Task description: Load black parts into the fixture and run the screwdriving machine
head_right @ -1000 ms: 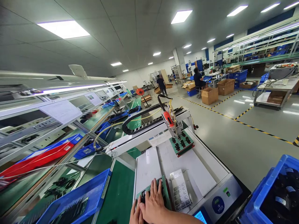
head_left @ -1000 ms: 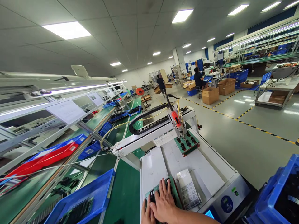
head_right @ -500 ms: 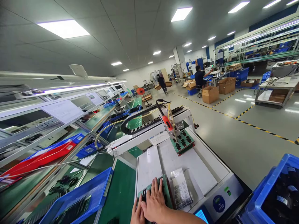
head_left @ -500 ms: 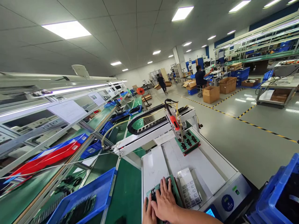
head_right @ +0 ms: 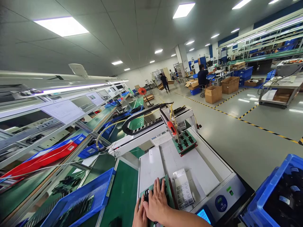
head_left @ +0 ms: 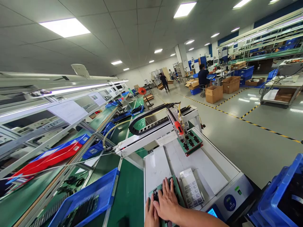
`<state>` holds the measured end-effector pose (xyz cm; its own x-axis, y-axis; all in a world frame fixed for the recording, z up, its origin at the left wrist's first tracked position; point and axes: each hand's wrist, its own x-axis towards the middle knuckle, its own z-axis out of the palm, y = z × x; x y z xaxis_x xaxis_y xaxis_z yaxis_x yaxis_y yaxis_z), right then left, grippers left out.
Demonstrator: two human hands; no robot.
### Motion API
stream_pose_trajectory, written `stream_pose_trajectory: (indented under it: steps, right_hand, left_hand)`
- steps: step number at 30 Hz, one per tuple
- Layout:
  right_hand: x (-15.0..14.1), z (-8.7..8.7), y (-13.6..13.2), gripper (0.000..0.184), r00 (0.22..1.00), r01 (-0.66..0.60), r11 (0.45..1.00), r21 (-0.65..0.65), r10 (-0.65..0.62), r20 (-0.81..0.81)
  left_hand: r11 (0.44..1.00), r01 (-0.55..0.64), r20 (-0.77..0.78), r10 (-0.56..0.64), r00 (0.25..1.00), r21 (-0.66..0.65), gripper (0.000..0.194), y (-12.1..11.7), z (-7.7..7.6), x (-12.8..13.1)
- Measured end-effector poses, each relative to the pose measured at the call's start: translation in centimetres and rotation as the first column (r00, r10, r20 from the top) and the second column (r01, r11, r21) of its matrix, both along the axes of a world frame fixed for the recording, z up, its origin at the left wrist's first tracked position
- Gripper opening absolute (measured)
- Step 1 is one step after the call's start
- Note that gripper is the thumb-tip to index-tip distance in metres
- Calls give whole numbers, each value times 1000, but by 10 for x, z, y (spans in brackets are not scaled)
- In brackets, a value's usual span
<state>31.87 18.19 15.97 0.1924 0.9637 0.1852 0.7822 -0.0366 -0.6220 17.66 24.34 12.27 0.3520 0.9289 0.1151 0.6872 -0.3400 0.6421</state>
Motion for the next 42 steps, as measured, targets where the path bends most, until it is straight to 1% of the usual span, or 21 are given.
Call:
stream_pose_trajectory:
  steps: [4, 10, 13, 16, 23, 29, 33, 36, 42]
  right_hand:
    - [0, 1, -1, 72, 1000, -6, 1000, -3, 6, -12]
    - [0, 1, -1, 73, 1000, -2, 1000, 6, 2, -14]
    - [0, 1, -1, 74, 1000, -7, 1000, 12, 7, -11]
    - [0, 0, -1, 74, 1000, -13, 1000, 8, 14, -16]
    - [-1, -2, -1, 69, 1000, 4, 1000, 22, -4, 11]
    - [0, -1, -1, 73, 1000, -6, 1000, 11, 6, -3]
    - [0, 3, -2, 72, 1000, -1, 1000, 14, 1, 0]
    - [0, 5, -2, 72, 1000, 0, 1000, 11, 0, 0]
    - [1, 5, -2, 75, 999, -6, 1000, 14, 7, -53]
  left_hand:
    - [1000, 11, -7, -10, 1000, 9, 58, 2, -4, -2]
    - [1000, 19, 26, -19, 999, 7, 57, 6, -19, -8]
    - [1000, 27, 31, -27, 999, 1, 58, 8, -24, -10]
    - [999, 43, 23, -42, 999, -29, 56, 10, -25, -12]
    - [998, 43, 36, -41, 999, -52, 57, 11, -28, -14]
    - [999, 47, 24, -47, 999, -18, 57, 12, -31, -16]
    - [998, 59, 30, -59, 998, -22, 58, 14, -33, -17]
    - [998, 61, 37, -60, 998, -25, 57, 12, -32, -16]
    - [998, 31, -6, -32, 999, -46, 58, 10, -29, -15]
